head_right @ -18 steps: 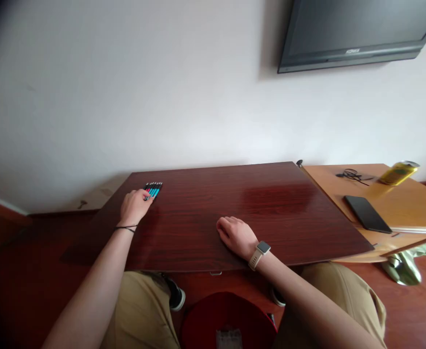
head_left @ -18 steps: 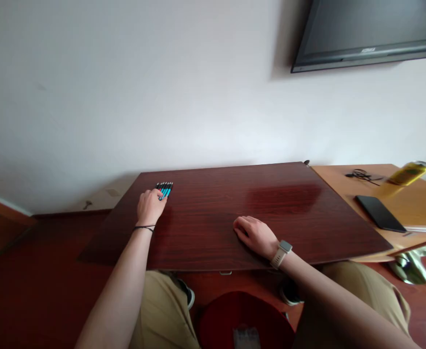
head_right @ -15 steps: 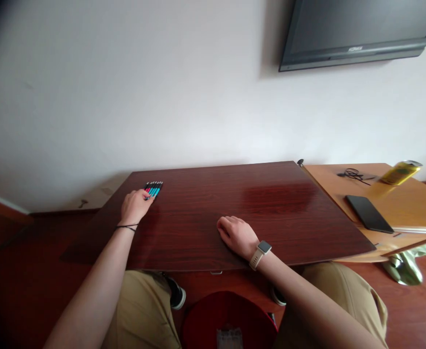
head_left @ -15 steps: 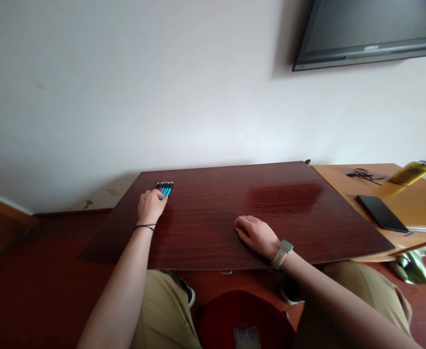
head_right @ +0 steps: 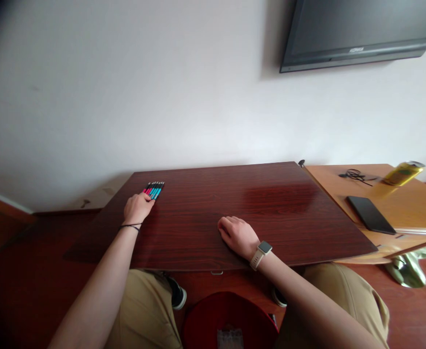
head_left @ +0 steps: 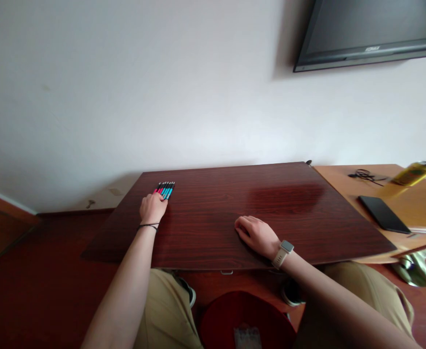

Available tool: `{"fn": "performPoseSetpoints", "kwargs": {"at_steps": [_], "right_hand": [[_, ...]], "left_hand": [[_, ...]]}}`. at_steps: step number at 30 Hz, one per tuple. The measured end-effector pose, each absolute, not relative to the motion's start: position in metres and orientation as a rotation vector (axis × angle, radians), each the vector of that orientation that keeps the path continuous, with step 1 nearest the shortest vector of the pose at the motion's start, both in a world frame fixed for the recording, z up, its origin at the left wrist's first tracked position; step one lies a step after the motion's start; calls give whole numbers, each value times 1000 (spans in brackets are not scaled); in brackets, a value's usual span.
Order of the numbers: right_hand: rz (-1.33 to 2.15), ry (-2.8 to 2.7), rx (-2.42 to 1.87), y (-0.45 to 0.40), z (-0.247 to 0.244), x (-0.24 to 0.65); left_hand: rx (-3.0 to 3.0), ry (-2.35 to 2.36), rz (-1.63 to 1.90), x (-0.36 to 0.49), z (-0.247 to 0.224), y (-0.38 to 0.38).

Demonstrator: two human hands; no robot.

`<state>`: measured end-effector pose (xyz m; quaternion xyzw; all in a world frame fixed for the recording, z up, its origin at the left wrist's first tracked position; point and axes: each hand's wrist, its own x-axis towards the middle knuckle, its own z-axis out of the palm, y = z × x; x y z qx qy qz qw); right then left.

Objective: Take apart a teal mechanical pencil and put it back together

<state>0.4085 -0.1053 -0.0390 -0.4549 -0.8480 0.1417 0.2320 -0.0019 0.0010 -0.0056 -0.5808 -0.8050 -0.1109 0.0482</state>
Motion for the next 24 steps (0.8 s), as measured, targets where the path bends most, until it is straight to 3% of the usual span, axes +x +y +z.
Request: {"fn": "performPoseSetpoints", "kwargs": {"at_steps": [24], "right_hand": [[391,-2329,-1242,-106,-36,407]], "left_hand": [[-1791,-2473,-264,1,-6,2]]}}
